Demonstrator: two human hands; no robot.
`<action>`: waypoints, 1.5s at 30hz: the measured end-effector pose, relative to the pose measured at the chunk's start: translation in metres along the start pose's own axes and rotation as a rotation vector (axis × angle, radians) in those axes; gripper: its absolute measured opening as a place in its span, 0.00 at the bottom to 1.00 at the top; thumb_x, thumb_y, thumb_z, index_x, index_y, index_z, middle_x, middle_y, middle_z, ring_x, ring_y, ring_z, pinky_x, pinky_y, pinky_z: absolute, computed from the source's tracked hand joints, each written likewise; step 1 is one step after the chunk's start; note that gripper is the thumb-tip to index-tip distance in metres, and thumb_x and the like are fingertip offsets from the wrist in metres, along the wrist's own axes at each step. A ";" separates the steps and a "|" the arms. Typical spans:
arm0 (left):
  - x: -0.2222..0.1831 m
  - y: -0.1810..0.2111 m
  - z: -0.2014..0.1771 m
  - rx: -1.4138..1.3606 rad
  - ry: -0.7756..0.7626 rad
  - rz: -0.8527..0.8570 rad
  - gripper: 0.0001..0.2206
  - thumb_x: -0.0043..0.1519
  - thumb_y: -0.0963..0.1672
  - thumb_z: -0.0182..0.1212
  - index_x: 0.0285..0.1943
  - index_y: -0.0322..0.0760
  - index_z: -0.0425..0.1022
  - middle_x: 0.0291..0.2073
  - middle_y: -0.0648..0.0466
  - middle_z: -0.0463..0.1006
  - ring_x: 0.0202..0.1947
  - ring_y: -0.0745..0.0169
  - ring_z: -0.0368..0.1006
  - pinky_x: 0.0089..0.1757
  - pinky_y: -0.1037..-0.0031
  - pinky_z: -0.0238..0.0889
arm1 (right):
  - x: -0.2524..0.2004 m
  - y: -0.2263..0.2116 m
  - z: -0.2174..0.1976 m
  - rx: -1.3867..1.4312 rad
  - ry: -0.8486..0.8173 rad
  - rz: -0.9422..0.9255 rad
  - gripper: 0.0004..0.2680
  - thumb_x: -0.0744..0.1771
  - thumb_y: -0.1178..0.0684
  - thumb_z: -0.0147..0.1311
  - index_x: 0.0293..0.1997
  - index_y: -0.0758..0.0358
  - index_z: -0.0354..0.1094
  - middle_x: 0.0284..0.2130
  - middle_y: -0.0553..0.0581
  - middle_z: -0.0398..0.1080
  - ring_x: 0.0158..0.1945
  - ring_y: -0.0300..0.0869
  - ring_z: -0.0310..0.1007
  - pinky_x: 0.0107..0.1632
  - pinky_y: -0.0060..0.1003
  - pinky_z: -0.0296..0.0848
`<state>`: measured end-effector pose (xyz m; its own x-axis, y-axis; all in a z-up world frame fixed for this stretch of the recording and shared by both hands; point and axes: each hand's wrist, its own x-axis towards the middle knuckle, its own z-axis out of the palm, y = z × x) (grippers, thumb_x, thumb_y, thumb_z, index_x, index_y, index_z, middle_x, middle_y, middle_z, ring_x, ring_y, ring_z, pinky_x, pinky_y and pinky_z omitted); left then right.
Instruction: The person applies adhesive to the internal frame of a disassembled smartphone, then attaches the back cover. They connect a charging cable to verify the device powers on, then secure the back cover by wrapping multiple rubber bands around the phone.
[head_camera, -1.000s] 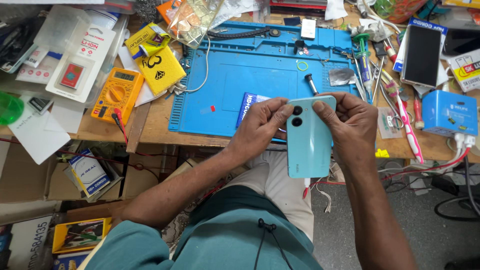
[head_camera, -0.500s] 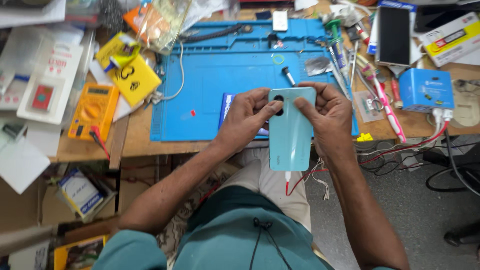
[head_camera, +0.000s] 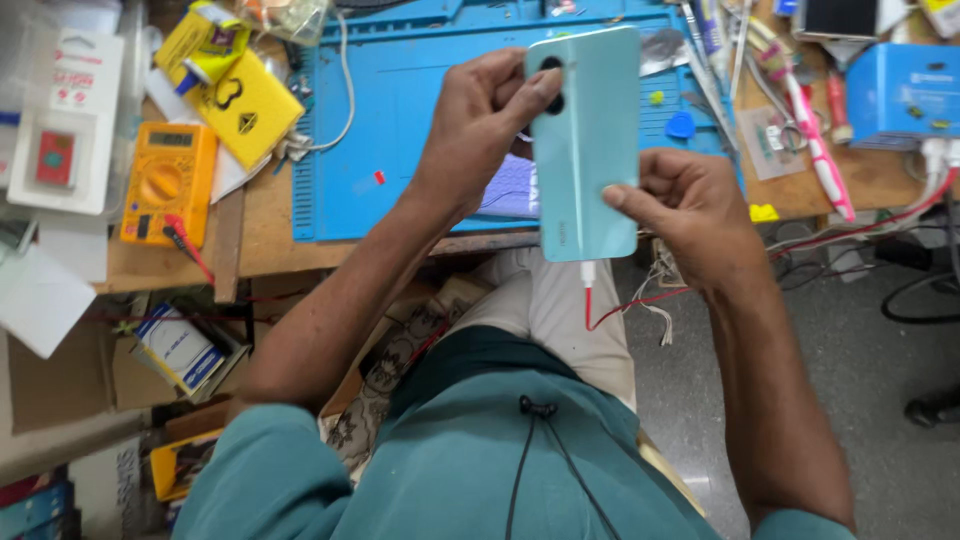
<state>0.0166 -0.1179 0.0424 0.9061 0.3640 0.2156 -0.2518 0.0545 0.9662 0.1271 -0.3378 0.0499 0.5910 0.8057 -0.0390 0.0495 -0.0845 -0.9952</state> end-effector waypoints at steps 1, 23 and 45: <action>0.002 -0.001 0.000 -0.039 -0.016 -0.019 0.13 0.69 0.47 0.58 0.52 0.31 0.76 0.37 0.55 0.82 0.33 0.73 0.80 0.33 0.79 0.77 | 0.001 0.004 0.001 0.037 0.019 -0.024 0.07 0.67 0.61 0.62 0.47 0.73 0.73 0.35 0.56 0.78 0.35 0.34 0.76 0.39 0.29 0.74; -0.034 -0.012 0.012 0.055 -0.161 -0.258 0.14 0.68 0.44 0.58 0.57 0.28 0.75 0.39 0.51 0.83 0.35 0.71 0.78 0.37 0.81 0.78 | -0.002 0.003 -0.006 0.236 0.031 0.017 0.19 0.65 0.64 0.61 0.63 0.76 0.63 0.46 0.69 0.77 0.46 0.46 0.81 0.51 0.40 0.83; -0.063 0.015 0.028 0.730 0.019 0.098 0.05 0.64 0.40 0.61 0.41 0.30 0.79 0.30 0.48 0.83 0.23 0.63 0.78 0.28 0.71 0.70 | -0.007 0.013 -0.002 0.297 0.090 -0.048 0.17 0.66 0.67 0.59 0.63 0.76 0.63 0.46 0.67 0.77 0.46 0.44 0.81 0.50 0.39 0.83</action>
<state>-0.0348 -0.1656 0.0474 0.8835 0.3517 0.3094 -0.0349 -0.6092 0.7923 0.1252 -0.3452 0.0375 0.6631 0.7485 0.0037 -0.1505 0.1381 -0.9789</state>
